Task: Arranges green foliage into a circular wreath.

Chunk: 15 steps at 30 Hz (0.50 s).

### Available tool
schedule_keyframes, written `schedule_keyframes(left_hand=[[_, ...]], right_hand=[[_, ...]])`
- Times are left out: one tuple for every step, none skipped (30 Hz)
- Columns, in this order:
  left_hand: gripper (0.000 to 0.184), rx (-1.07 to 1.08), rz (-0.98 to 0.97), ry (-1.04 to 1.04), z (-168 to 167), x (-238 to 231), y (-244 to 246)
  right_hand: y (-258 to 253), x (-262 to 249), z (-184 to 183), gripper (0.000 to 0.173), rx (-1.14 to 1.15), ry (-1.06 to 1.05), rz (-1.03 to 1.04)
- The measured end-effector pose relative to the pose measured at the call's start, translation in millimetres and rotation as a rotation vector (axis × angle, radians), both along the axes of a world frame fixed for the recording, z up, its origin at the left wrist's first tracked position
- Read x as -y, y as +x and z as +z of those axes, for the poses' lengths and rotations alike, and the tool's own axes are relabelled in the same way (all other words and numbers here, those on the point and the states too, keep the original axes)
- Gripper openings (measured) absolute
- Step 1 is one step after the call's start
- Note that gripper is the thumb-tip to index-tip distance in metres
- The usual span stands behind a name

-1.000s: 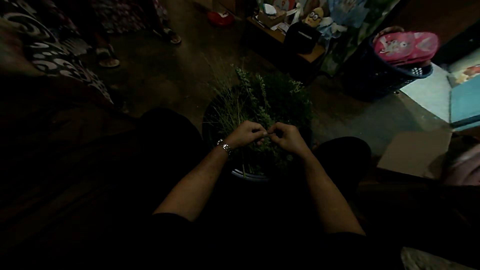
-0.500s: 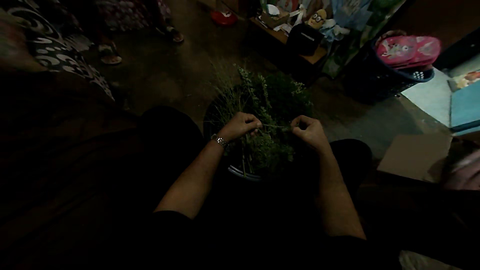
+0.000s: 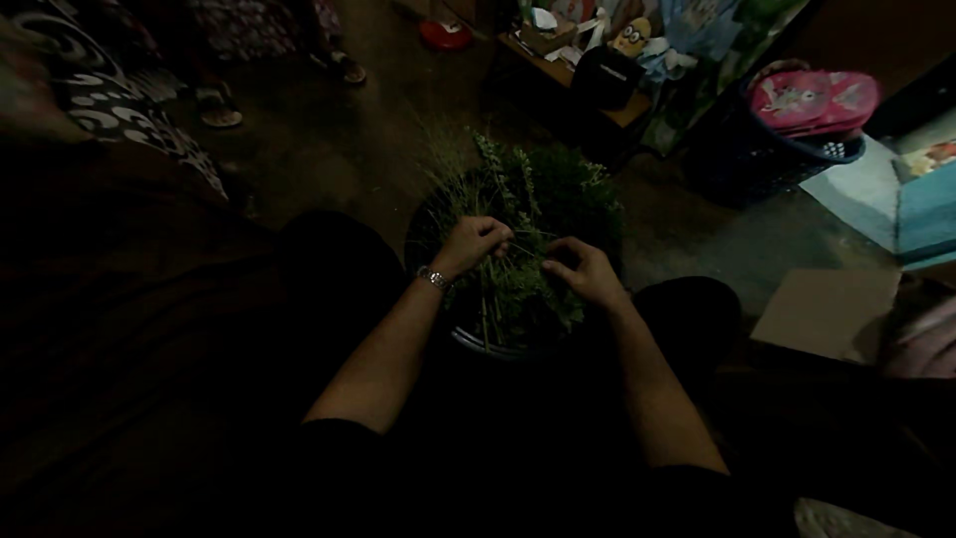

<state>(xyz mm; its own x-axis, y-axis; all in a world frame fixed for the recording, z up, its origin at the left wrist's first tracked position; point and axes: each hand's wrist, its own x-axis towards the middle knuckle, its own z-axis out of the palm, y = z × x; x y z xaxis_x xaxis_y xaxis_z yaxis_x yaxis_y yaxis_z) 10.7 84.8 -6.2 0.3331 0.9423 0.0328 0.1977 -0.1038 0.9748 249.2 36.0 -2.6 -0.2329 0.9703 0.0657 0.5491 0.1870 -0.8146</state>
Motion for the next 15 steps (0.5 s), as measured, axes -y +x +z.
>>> schedule_keyframes(left_hand=[[0.017,-0.01,-0.001,-0.007,0.7,0.1,0.2],[0.018,-0.028,-0.01,-0.014,1.3,0.0,0.3],[0.018,-0.056,-0.029,-0.017,2.3,0.0,0.2],[0.019,-0.093,-0.058,-0.007,2.5,-0.5,-0.7],[0.02,-0.139,-0.093,0.017,2.1,-1.4,-1.9],[0.021,-0.182,-0.136,0.045,1.0,-2.6,-3.0],[0.022,-0.221,-0.172,0.088,0.6,-2.3,-3.0],[0.022,-0.251,-0.199,0.121,0.7,-1.2,-2.2],[0.021,-0.27,-0.217,0.146,-0.4,-0.4,-0.9],[0.021,-0.274,-0.221,0.162,-2.7,0.2,0.7],[0.02,-0.266,-0.216,0.163,-4.2,1.3,2.6],[0.02,-0.259,-0.211,0.149,-3.9,2.6,4.4],[0.02,-0.254,-0.208,0.127,-3.2,3.7,5.8],[0.022,-0.249,-0.205,0.102,-3.2,3.8,6.4],[0.022,-0.244,-0.195,0.083,-3.4,3.4,6.8]], right_hand=[[-2.8,0.1,-1.0,0.027,0.016,0.003,0.007],[-4.7,0.2,-1.2,0.023,0.034,0.003,0.011],[-5.8,0.1,-1.2,0.02,0.05,0.003,0.01],[-6.8,0.1,-0.8,0.018,0.066,-0.001,0.003],[-7.6,0.5,0.3,0.018,0.08,-0.003,-0.007],[-8.1,1.1,1.2,0.017,0.091,0.003,-0.019],[-8.4,1.5,1.9,0.016,0.099,0.021,-0.025],[-8.7,1.9,2.1,0.016,0.1,0.041,-0.027],[-9.0,2.1,1.4,0.016,0.096,0.057,-0.03],[-9.4,2.7,0.5,0.016,0.084,0.07,-0.032],[-9.9,3.1,-0.8,0.016,0.073,0.082,-0.031],[-10.4,3.4,-1.8,0.016,0.061,0.089,-0.025],[-11.0,3.4,-2.8,0.017,0.05,0.092,-0.015],[-11.5,3.1,-3.8,0.018,0.039,0.098,-0.009],[-11.9,2.8,-4.7,0.018,0.033,0.115,-0.009]])
